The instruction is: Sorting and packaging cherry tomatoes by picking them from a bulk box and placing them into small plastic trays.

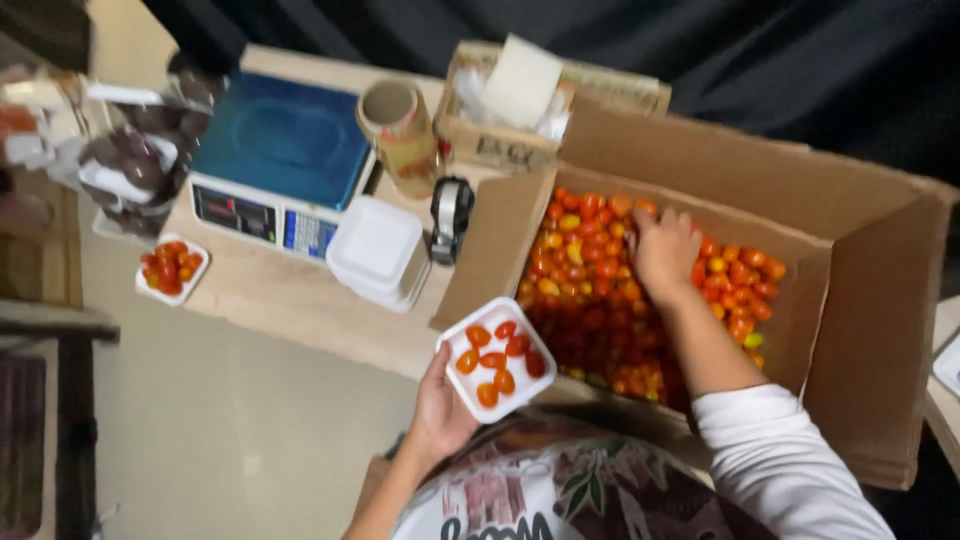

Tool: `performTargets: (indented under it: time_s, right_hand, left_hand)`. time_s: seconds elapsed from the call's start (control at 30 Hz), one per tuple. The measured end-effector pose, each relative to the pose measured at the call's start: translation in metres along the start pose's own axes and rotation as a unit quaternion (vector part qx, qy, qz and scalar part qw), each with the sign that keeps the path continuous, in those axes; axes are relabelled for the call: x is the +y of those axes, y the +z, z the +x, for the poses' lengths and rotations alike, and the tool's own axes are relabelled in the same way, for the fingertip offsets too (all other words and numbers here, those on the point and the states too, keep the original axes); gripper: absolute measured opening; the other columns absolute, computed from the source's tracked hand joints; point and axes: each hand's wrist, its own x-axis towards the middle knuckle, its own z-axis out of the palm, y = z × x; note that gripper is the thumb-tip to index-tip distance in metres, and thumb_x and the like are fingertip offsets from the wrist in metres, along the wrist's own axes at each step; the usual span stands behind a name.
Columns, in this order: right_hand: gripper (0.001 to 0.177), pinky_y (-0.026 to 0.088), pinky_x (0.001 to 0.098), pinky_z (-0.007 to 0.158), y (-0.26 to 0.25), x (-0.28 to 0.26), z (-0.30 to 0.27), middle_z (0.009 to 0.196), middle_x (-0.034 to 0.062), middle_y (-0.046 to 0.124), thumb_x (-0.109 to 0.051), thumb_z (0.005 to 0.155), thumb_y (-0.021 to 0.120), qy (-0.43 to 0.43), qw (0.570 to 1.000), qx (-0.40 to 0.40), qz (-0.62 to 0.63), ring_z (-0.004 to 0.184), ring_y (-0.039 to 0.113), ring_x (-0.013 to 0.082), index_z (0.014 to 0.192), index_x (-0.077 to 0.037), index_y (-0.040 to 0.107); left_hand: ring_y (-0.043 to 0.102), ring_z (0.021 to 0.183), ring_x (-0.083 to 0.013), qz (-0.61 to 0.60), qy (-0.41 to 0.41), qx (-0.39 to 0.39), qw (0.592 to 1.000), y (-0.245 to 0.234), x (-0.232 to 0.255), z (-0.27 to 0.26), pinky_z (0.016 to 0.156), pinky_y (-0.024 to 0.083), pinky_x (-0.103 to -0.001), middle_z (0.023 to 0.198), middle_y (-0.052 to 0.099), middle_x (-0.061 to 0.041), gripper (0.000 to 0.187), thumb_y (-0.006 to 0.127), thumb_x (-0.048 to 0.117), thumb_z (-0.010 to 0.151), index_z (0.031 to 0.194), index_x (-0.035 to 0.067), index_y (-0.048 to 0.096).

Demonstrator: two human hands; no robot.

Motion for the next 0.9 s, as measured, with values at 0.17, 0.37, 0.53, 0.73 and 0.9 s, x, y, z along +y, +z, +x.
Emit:
performTargets:
  time_s: [0.17, 0.37, 0.53, 0.73, 0.9]
  right_hand:
    - [0.024, 0.043, 0.0517, 0.079, 0.004, -0.001, 0.002, 0.103, 0.0075, 0.069, -0.033, 0.091, 0.069, -0.023, 0.995, 0.031, 0.088, 0.101, 0.06, 0.0356, 0.113, -0.024, 0.07]
    - [0.044, 0.051, 0.0316, 0.092, -0.05, -0.037, -0.025, 0.1, 0.0038, 0.069, 0.0, 0.09, 0.072, 0.017, 0.716, -0.191, 0.671, 0.094, 0.062, 0.0128, 0.132, -0.012, 0.066]
    - [0.046, 0.053, 0.0255, 0.092, -0.072, -0.062, -0.044, 0.108, -0.0009, 0.072, -0.002, 0.085, 0.076, 0.016, 0.63, -0.262, 0.731, 0.095, 0.063, 0.0068, 0.129, -0.011, 0.065]
    - [0.043, 0.052, 0.0306, 0.081, -0.073, -0.09, -0.06, 0.102, 0.0062, 0.065, -0.022, 0.082, 0.086, -0.057, 0.727, -0.236, 0.643, 0.089, 0.058, 0.0158, 0.122, -0.012, 0.074]
    - [0.034, 0.047, 0.0362, 0.096, -0.11, -0.114, -0.065, 0.115, -0.0035, 0.068, -0.047, 0.093, 0.072, -0.267, 0.847, -0.088, 0.451, 0.108, 0.059, 0.0218, 0.119, -0.025, 0.074]
  left_hand:
    - [0.051, 0.129, -0.0389, 0.022, -0.002, -0.033, 0.999, -0.004, 0.003, 0.003, 0.109, 0.039, -0.054, 0.146, 0.055, -0.02, 0.08, 0.048, 0.059, 0.085, 0.146, 0.009, 0.05]
    - [0.064, 0.115, -0.0356, 0.018, 0.015, 0.042, 0.999, 0.012, -0.004, 0.0, 0.099, 0.05, -0.058, 0.127, 0.067, -0.018, 0.069, 0.056, 0.058, 0.092, 0.136, 0.005, 0.062]
    - [0.065, 0.115, -0.0353, 0.019, 0.021, -0.001, 1.0, 0.02, -0.005, 0.006, 0.098, 0.051, -0.058, 0.127, 0.067, -0.018, 0.068, 0.055, 0.057, 0.094, 0.136, 0.004, 0.061]
    - [0.066, 0.112, -0.0363, -0.002, -0.007, -0.038, 0.999, 0.029, -0.006, 0.001, 0.095, 0.053, -0.059, 0.125, 0.068, -0.019, 0.068, 0.058, 0.058, 0.093, 0.135, 0.004, 0.062]
    - [0.067, 0.11, -0.0365, 0.008, -0.004, -0.029, 1.0, 0.02, -0.006, 0.007, 0.095, 0.052, -0.06, 0.122, 0.068, -0.019, 0.068, 0.058, 0.057, 0.093, 0.133, 0.003, 0.062]
